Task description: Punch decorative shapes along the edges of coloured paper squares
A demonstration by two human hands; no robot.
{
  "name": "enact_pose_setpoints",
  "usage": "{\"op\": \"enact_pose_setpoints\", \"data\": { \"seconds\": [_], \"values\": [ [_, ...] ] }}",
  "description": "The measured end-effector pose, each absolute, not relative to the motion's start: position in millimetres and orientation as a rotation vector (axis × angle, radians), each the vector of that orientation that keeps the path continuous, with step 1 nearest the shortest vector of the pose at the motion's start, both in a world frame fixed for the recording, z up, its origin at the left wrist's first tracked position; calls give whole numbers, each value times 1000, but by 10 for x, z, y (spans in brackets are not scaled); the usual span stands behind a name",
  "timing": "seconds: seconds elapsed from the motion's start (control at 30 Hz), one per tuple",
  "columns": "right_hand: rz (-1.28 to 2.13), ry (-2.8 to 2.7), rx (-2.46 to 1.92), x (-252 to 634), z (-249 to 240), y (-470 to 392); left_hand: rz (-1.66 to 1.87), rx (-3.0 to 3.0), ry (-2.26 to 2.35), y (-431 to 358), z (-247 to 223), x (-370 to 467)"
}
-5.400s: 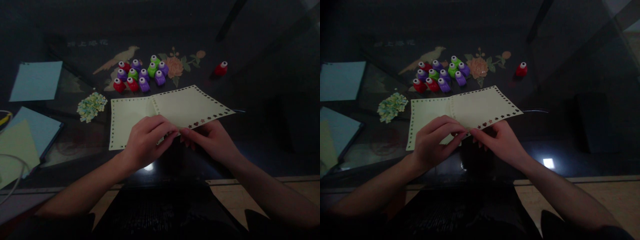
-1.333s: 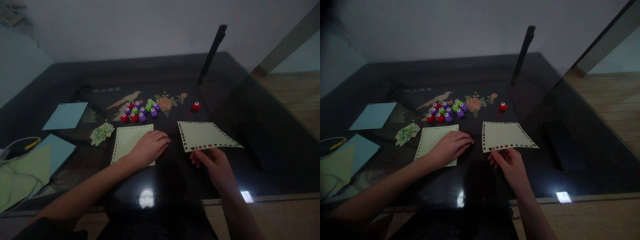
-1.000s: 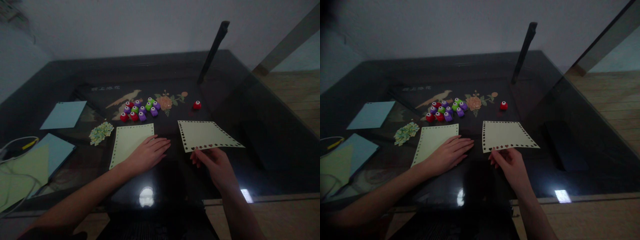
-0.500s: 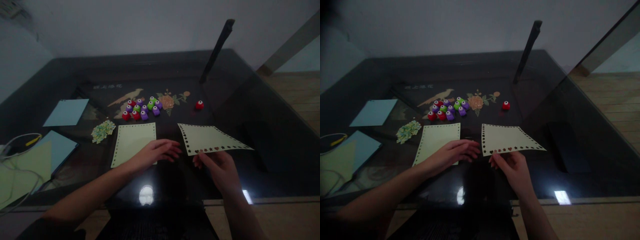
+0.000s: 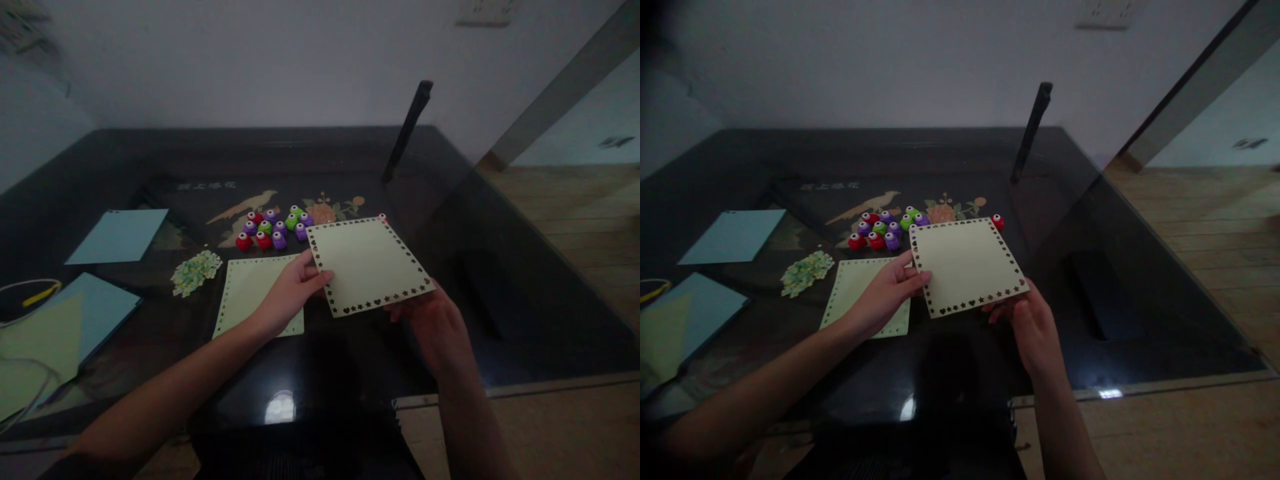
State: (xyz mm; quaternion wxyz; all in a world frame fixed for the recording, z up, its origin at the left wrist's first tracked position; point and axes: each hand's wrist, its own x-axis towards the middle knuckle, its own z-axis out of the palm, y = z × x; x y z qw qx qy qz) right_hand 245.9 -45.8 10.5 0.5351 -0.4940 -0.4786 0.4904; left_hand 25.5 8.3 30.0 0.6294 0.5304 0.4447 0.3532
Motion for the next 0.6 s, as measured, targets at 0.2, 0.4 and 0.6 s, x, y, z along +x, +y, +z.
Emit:
{"op": "enact_pose_setpoints", "data": {
  "seconds": [0.2, 0.4, 0.6],
  "values": [
    [1059, -1085, -1456, 2674, 145, -281, 700, 1394, 1056, 112, 274, 160],
    [929, -1230, -1540, 2734, 112, -232, 804, 1577, 1217, 96, 199, 154],
    [870, -1276, -1574, 2765, 112, -254, 860, 1784, 1245, 43, 159, 175]
  ]
}}
